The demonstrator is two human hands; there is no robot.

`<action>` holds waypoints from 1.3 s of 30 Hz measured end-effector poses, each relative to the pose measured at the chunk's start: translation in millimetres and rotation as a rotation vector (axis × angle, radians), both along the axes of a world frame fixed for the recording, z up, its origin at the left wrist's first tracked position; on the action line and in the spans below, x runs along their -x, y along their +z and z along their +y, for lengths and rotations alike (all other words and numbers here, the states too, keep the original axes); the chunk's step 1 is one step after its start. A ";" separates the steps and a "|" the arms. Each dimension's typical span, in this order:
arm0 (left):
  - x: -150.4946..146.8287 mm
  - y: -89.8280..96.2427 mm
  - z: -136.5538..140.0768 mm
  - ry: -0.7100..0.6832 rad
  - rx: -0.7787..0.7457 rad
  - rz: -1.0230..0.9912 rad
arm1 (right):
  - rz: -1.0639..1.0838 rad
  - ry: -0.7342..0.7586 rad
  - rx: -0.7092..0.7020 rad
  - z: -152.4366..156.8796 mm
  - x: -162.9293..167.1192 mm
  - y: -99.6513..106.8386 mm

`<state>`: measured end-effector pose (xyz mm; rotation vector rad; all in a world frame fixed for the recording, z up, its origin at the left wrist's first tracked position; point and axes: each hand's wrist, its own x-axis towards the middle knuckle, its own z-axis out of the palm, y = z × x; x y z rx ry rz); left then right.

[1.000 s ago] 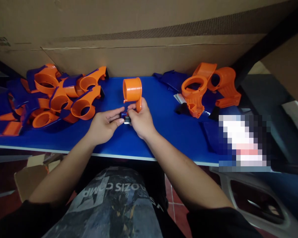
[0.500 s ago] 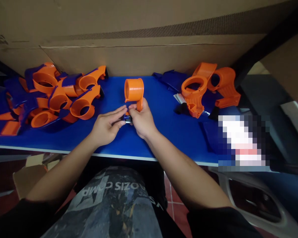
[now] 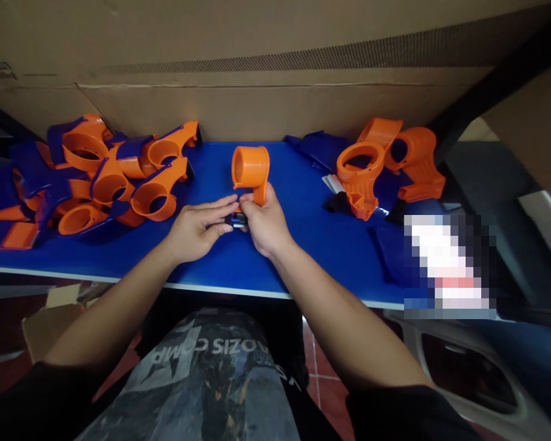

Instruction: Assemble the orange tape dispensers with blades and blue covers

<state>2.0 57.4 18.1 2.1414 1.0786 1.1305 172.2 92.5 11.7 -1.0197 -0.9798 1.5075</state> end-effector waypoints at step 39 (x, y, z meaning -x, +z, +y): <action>16.0 18.4 20.2 -0.109 0.332 -0.149 | 0.082 0.280 0.104 -5.0 -5.1 8.9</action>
